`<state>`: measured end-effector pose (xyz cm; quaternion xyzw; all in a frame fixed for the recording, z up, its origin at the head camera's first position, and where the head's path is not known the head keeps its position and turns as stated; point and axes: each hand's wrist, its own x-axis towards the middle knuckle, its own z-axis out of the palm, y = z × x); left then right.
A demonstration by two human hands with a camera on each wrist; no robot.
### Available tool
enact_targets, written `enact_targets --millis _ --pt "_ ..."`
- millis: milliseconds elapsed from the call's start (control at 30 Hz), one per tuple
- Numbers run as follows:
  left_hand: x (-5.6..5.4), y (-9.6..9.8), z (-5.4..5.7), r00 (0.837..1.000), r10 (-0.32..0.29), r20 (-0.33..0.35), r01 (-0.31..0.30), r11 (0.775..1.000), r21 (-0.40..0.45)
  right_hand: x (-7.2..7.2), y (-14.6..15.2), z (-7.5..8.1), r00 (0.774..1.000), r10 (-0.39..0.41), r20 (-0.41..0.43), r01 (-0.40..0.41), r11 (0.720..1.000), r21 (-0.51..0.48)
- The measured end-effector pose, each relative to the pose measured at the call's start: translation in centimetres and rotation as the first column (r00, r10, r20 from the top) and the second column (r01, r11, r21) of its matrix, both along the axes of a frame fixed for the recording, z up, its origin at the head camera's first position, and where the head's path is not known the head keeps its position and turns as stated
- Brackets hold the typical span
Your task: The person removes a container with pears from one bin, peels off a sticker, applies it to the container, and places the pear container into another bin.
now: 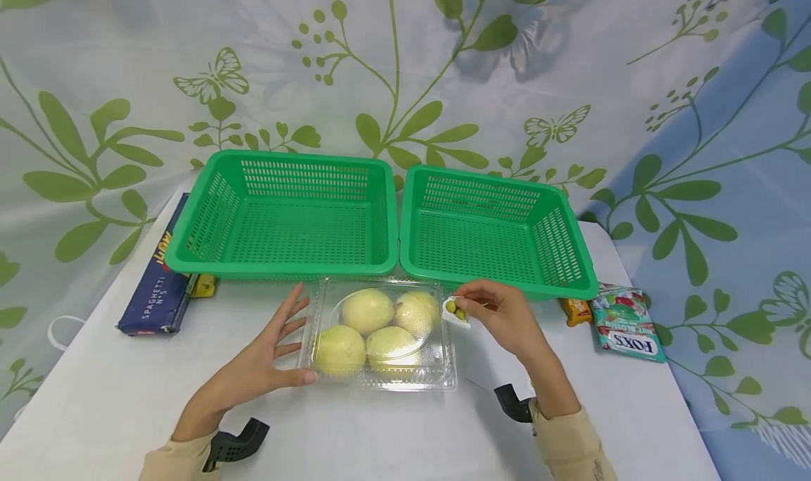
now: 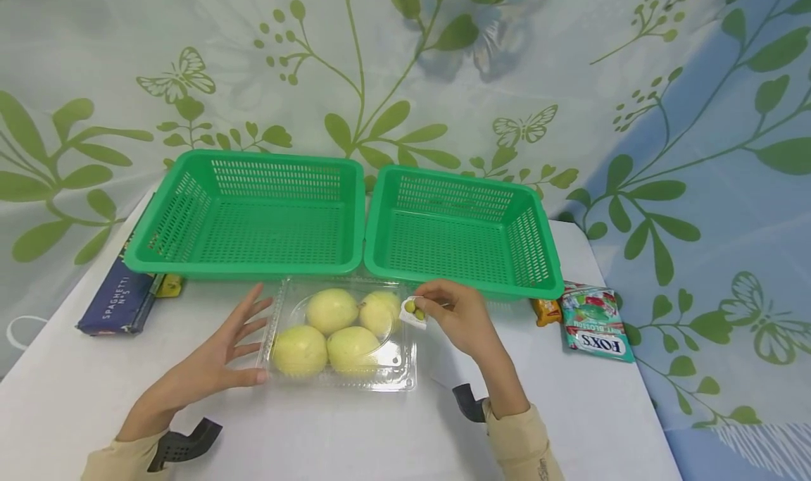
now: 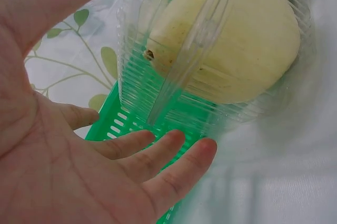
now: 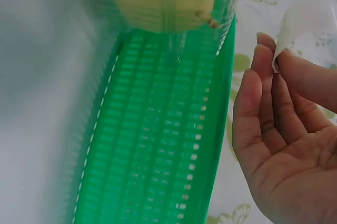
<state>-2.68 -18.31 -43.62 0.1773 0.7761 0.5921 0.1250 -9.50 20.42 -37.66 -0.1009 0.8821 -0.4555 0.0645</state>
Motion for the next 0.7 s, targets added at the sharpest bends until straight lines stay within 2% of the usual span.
enact_targets --millis 200,367,700 --pt "0.2 0.2 0.0 1.0 -0.009 0.003 0.009 1.0 0.016 -0.6 -1.7 0.1 0.998 0.06 -0.005 -0.06 0.997 -0.042" --pt "0.2 0.2 0.2 1.0 -0.001 -0.005 0.001 1.0 0.01 -0.9 -2.7 -0.1 0.998 0.062 0.004 -0.061 0.996 -0.067" --pt "0.1 0.6 0.6 0.994 0.036 -0.107 -0.04 0.999 -0.033 -1.0 -4.0 -0.3 0.996 0.074 0.047 -0.07 0.994 -0.088"
